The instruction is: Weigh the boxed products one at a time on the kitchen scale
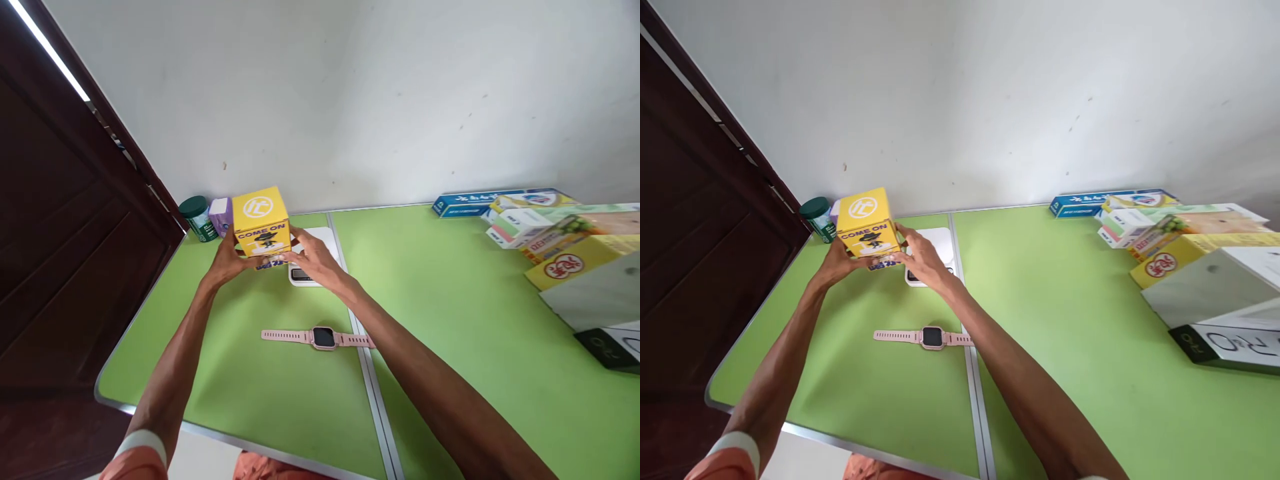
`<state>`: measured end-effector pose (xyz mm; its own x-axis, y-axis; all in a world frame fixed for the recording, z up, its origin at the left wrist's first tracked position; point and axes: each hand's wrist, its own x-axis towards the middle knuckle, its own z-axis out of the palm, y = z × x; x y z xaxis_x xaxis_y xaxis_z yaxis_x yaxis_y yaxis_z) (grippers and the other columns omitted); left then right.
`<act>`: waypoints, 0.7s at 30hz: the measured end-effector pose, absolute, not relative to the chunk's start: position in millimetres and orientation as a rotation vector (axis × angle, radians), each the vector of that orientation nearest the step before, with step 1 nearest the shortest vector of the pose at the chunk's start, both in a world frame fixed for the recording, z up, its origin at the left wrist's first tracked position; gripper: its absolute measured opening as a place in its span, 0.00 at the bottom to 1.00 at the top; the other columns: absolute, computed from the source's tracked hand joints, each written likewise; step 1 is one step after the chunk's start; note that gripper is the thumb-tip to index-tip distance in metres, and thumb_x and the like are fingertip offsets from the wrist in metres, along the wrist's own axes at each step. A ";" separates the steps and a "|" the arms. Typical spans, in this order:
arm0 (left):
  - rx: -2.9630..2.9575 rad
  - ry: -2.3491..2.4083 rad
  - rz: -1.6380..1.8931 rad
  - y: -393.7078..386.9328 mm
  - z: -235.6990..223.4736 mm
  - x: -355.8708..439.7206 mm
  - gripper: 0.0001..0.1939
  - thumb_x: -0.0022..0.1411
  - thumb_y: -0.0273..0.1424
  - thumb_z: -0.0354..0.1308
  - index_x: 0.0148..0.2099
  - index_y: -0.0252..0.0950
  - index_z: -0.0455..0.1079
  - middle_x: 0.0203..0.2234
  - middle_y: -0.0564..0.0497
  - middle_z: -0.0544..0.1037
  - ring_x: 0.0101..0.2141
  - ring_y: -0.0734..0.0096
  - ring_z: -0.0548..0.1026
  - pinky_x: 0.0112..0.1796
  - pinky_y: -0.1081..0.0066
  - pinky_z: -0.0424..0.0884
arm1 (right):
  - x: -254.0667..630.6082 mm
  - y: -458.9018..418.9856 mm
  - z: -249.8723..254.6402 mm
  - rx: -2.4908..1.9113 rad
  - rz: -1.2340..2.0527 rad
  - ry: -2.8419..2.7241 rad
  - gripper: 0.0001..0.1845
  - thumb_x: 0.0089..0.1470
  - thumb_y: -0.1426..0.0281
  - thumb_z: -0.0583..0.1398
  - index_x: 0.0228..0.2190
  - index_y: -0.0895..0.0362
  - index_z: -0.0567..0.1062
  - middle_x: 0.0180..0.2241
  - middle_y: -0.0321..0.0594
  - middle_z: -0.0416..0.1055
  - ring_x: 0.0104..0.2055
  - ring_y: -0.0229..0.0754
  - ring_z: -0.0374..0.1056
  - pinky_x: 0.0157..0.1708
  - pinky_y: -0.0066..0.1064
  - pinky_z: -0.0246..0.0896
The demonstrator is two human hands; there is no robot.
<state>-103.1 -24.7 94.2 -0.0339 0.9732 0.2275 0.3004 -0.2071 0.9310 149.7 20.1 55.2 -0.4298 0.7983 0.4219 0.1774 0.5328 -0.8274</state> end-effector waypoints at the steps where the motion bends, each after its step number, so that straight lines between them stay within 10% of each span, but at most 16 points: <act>1: 1.592 1.332 1.249 -13.6 95.6 -89.0 0.58 0.36 0.42 0.89 0.68 0.40 0.71 0.61 0.36 0.84 0.62 0.36 0.82 0.58 0.38 0.83 | 162.4 23.5 56.3 -0.847 0.884 -1.877 0.40 0.63 0.61 0.68 0.73 0.47 0.72 0.68 0.49 0.78 0.58 0.59 0.80 0.52 0.52 0.84; 16: 1.616 1.167 1.063 52.6 62.0 -14.0 0.53 0.39 0.44 0.88 0.64 0.39 0.71 0.65 0.34 0.81 0.62 0.35 0.81 0.65 0.36 0.76 | 229.1 45.8 21.3 -1.094 0.890 -1.646 0.38 0.58 0.60 0.70 0.69 0.48 0.78 0.66 0.47 0.79 0.53 0.56 0.82 0.47 0.51 0.86; 21: 1.608 1.213 1.107 46.0 50.4 -16.5 0.56 0.41 0.48 0.88 0.69 0.42 0.69 0.70 0.36 0.77 0.69 0.35 0.76 0.72 0.36 0.68 | 228.7 44.0 8.2 -1.138 0.827 -1.636 0.44 0.59 0.54 0.72 0.72 0.51 0.74 0.70 0.54 0.74 0.69 0.64 0.72 0.61 0.58 0.80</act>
